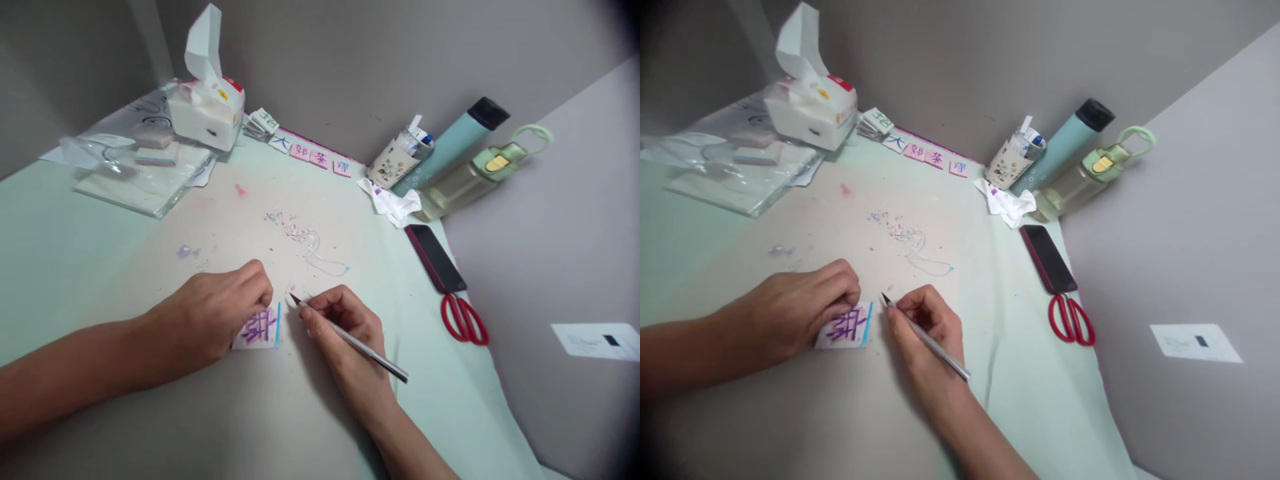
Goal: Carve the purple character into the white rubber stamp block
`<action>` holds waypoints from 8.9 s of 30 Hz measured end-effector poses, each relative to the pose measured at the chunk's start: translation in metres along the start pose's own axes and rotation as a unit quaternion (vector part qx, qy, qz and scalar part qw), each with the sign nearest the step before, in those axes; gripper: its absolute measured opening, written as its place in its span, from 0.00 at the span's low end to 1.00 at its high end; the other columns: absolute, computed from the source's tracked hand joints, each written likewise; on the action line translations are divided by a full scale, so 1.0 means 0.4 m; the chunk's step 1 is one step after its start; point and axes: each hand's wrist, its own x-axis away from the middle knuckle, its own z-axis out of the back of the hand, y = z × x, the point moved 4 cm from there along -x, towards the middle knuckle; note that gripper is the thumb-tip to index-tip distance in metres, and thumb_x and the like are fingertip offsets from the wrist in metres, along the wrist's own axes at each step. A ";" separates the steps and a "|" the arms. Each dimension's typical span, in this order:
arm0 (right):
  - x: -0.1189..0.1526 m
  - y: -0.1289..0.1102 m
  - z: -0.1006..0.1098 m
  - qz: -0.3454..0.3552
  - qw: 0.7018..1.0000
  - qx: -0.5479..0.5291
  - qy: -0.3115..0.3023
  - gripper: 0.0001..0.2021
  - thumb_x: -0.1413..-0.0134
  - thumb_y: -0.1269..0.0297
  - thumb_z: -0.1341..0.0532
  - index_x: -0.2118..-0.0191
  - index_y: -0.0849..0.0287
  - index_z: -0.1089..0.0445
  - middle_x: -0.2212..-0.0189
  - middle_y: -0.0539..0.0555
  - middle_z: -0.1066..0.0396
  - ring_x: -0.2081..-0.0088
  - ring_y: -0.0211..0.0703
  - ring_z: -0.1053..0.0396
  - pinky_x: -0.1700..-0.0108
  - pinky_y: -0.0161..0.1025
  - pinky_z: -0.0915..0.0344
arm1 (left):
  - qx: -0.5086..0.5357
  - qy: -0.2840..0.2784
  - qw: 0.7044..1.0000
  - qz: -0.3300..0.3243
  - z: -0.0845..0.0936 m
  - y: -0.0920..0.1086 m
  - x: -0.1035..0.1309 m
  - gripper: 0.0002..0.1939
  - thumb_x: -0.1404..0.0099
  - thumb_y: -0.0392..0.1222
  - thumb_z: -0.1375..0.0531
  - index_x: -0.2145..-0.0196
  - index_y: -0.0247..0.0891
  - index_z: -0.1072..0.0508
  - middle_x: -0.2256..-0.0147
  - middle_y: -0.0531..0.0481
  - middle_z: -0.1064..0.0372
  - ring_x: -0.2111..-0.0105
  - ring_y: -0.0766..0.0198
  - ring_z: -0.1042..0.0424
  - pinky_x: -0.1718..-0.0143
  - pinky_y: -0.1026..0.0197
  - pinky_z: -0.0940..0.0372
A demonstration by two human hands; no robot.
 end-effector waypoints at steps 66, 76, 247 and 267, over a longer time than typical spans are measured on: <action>0.006 -0.007 -0.009 0.016 0.987 0.023 -0.157 0.09 0.38 0.66 0.37 0.70 0.55 0.34 0.74 0.47 0.37 0.71 0.38 0.43 0.69 0.37 0.46 | 0.099 -0.053 0.994 -0.016 0.028 -0.008 0.034 0.20 0.31 0.33 0.38 0.44 0.49 0.30 0.48 0.51 0.31 0.47 0.57 0.31 0.47 0.61 0.36; 0.015 -0.004 -0.022 -0.025 0.993 -0.006 -0.114 0.10 0.40 0.64 0.37 0.72 0.55 0.35 0.76 0.46 0.39 0.72 0.37 0.44 0.71 0.37 0.47 | 0.081 -0.051 0.995 -0.010 0.024 -0.002 0.039 0.18 0.30 0.34 0.40 0.45 0.47 0.30 0.47 0.50 0.32 0.47 0.56 0.32 0.47 0.61 0.37; 0.016 -0.008 -0.021 0.210 0.957 0.162 -0.115 0.19 0.37 0.71 0.31 0.42 0.53 0.27 0.54 0.57 0.21 0.51 0.51 0.27 0.51 0.47 0.27 | 0.151 -0.050 0.987 0.023 -0.001 -0.030 -0.004 0.08 0.22 0.42 0.49 0.62 0.43 0.34 0.68 0.56 0.30 0.71 0.64 0.33 0.68 0.63 0.42; 0.024 -0.022 -0.040 0.299 0.908 0.248 -0.160 0.24 0.39 0.65 0.26 0.42 0.56 0.35 0.53 0.57 0.22 0.52 0.54 0.29 0.52 0.50 0.28 | 0.132 -0.111 0.985 0.031 0.010 -0.020 0.017 0.08 0.20 0.40 0.52 0.59 0.43 0.38 0.66 0.55 0.31 0.71 0.63 0.33 0.68 0.61 0.41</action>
